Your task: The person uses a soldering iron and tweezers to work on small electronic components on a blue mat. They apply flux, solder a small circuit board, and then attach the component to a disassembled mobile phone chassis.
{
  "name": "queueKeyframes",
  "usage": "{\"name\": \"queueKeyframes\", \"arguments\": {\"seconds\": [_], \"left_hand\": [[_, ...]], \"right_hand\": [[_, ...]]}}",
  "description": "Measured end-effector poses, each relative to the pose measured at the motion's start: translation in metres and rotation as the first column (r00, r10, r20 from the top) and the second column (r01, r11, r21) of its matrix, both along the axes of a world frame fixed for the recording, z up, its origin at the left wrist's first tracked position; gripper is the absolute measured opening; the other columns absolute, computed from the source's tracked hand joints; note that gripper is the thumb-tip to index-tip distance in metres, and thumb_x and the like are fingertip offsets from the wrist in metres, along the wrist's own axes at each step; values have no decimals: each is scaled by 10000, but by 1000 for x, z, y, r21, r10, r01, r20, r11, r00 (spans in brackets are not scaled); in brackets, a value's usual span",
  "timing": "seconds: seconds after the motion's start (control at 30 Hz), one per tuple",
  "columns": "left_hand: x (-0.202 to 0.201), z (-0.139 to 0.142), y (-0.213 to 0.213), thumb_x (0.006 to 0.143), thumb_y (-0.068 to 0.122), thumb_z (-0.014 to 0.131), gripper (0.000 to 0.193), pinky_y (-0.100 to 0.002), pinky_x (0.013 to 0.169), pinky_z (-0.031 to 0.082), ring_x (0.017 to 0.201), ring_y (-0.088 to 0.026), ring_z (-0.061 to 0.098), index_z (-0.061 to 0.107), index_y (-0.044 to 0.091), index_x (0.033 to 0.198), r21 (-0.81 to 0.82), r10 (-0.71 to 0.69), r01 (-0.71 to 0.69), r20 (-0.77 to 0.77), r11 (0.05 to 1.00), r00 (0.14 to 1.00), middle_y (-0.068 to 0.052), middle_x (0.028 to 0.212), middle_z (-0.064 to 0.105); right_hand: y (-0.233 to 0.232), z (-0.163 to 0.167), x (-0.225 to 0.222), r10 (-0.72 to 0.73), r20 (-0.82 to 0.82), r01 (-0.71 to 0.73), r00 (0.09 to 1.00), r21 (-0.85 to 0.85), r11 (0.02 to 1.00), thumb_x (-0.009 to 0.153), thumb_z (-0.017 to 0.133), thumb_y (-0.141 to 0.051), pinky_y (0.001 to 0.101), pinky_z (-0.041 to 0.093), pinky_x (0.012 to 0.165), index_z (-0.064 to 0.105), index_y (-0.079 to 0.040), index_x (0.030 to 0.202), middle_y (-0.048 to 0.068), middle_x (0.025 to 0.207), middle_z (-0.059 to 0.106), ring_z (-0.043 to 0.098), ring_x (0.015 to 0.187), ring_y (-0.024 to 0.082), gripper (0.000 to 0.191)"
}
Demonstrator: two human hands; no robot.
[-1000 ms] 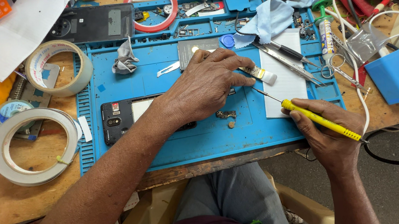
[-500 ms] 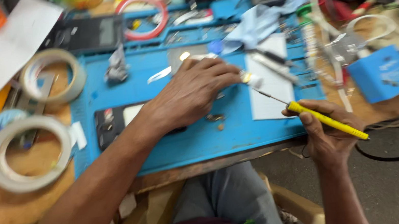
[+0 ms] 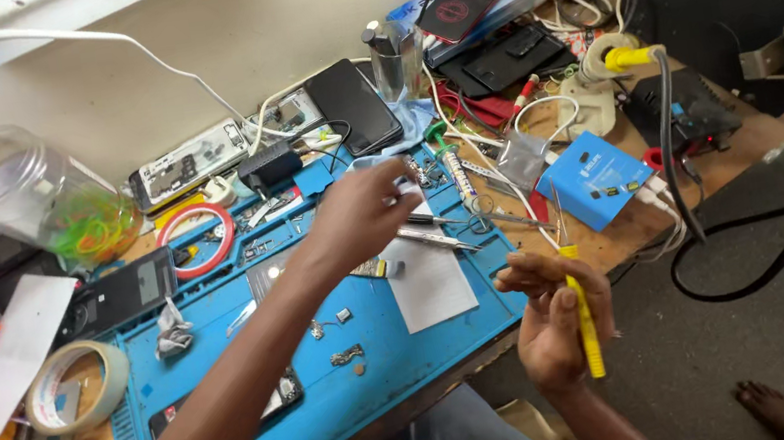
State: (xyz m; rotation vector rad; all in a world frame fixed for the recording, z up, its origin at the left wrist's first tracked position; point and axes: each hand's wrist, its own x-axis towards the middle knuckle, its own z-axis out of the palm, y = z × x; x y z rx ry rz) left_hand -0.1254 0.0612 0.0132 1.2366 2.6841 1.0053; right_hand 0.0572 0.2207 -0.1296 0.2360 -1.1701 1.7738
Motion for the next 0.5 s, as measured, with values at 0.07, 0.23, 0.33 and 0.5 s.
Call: {"name": "queueKeyframes", "arguments": {"seconds": [0.07, 0.23, 0.33, 0.5], "left_hand": [[-15, -12, 42, 881, 305, 738, 387, -509, 667, 538, 751, -405, 704, 643, -6, 1090, 28, 21, -21, -2, 999, 1000, -219, 812, 728], [-32, -14, 115, 730, 270, 792, 759, -559, 727, 573, 822, -471, 709, 464, -101, 1305, -96, 180, -186, -69, 978, 981, -302, 878, 718], [-33, -15, 113, 845, 194, 751, 544, -489, 686, 585, 733, -378, 743, 482, 19, 1284, -87, 308, -296, 206, 951, 929, -245, 814, 739], [-21, -3, 91, 959, 89, 689, 589, -328, 627, 598, 720, -201, 741, 300, 10, 1393, 397, 190, -341, 372, 852, 909, -155, 923, 744]], "right_hand": [[0, 1, -5, -32, -39, 33, 999, 15, 999, 1123, 563, -317, 474, 622, 910, 479, -54, 1398, 280, 1263, 665, 711, 996, 324, 389], [2, 11, -5, 40, -4, -40, 999, -38, 998, 1123, 545, -334, 529, 600, 950, 494, -30, 1343, 296, 1250, 645, 706, 1080, 364, 378], [4, 13, 6, 94, 65, -94, 994, -3, 996, 1131, 518, -319, 506, 592, 986, 459, -66, 1349, 301, 1399, 600, 682, 1138, 336, 339], [7, 13, 10, 153, 33, -152, 988, -33, 988, 1131, 506, -292, 505, 570, 1016, 486, -60, 1365, 285, 1430, 597, 679, 1153, 336, 330]]}}
